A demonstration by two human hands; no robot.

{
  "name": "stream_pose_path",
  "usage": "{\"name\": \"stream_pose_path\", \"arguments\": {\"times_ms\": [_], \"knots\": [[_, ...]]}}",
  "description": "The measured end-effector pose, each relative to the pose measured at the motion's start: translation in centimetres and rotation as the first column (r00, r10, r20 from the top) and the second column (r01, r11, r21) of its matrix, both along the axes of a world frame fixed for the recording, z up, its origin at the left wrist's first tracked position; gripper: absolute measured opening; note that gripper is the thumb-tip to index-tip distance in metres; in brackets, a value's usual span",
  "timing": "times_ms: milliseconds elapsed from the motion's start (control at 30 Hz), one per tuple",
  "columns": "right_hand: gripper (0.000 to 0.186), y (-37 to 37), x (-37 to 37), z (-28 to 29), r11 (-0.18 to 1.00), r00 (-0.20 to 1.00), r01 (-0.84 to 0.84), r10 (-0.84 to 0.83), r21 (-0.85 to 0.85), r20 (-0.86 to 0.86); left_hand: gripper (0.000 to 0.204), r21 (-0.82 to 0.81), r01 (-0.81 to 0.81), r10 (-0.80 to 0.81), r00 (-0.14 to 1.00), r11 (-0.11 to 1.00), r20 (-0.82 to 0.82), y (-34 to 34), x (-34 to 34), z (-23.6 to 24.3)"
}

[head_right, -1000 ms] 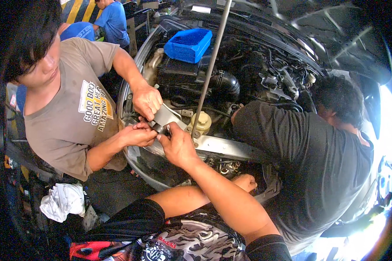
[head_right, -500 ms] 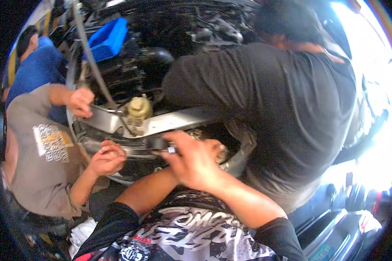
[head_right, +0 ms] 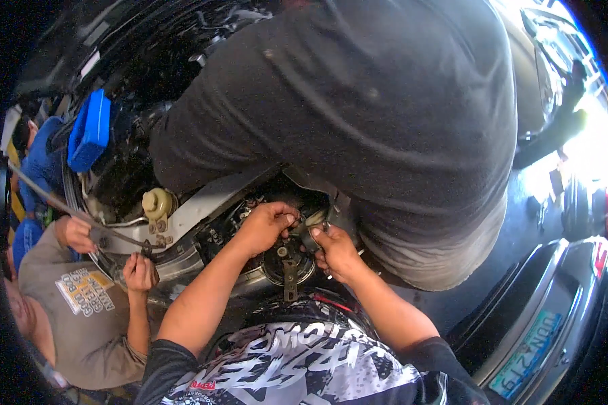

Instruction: Replacing or repairing a horn and electrical components in the engine bay of a vehicle.

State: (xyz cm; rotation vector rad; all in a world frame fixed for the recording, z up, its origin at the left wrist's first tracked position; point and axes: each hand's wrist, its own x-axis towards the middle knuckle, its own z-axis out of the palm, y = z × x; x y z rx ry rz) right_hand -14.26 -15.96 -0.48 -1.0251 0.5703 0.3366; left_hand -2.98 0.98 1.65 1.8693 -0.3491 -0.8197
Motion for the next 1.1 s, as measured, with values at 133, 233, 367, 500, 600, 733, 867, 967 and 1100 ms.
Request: {"name": "stream_pose_path", "arguments": {"times_ms": [133, 233, 367, 500, 600, 733, 867, 967, 1100], "knots": [[0.017, -0.6, 0.8, -1.7, 0.999, 0.999, -0.035, 0.034, 0.036, 0.027, 0.023, 0.095, 0.055, -0.061, 0.996, 0.994, 0.063, 0.2, -0.4, -0.2], [0.018, -0.6, 1.5, -2.1, 0.995, 0.995, -0.096, 0.097, -0.022, 0.033, 0.021, 0.011, 0.009, -0.008, 1.000, 1.000, -0.014, 0.8, -0.1, -2.0], [0.018, -0.6, 1.9, -2.0, 0.997, 0.998, -0.057, 0.058, -0.051, 0.019, 0.022, 0.097, 0.017, -0.025, 0.996, 0.995, 0.084, -0.8, -0.6, 1.3], [0.026, -1.6, 1.5, -2.4, 0.993, 0.992, -0.077, 0.085, -0.093, 0.090, 0.024, 0.121, -0.028, 0.008, 0.987, 0.992, 0.163, -0.9, -0.4, 0.9], [0.052, -1.6, 1.2, -3.9, 0.885, 0.920, -0.091, 0.250, -0.456, 0.301, 0.024, 0.177, -0.014, -0.016, 0.986, 0.984, 0.167, -1.5, -0.6, 0.9], [0.061, -1.4, 1.1, -2.1, 0.668, 0.908, 0.019, 0.300, -0.744, 0.292, 0.021, 0.234, -0.002, -0.061, 0.963, 0.972, 0.262, -1.1, -0.9, -0.4], [0.058, -2.1, 1.3, -1.5, 0.574, 0.844, -0.013, 0.445, -0.819, 0.299, 0.016, 0.298, 0.052, -0.268, 0.603, 0.953, 0.752, -1.4, -2.0, -0.3], [0.052, -2.3, 2.0, -1.3, 0.530, 0.820, -0.025, 0.496, -0.848, 0.285, 0.020, 0.321, 0.039, -0.295, 0.512, 0.946, 0.807, -1.0, -2.9, -0.7], [0.042, -2.4, 5.0, -2.2, 0.659, 0.829, -0.184, 0.503, -0.729, 0.245, 0.021, 0.292, 0.050, -0.291, 0.342, 0.955, 0.894, -0.7, -3.3, -2.0]]}}
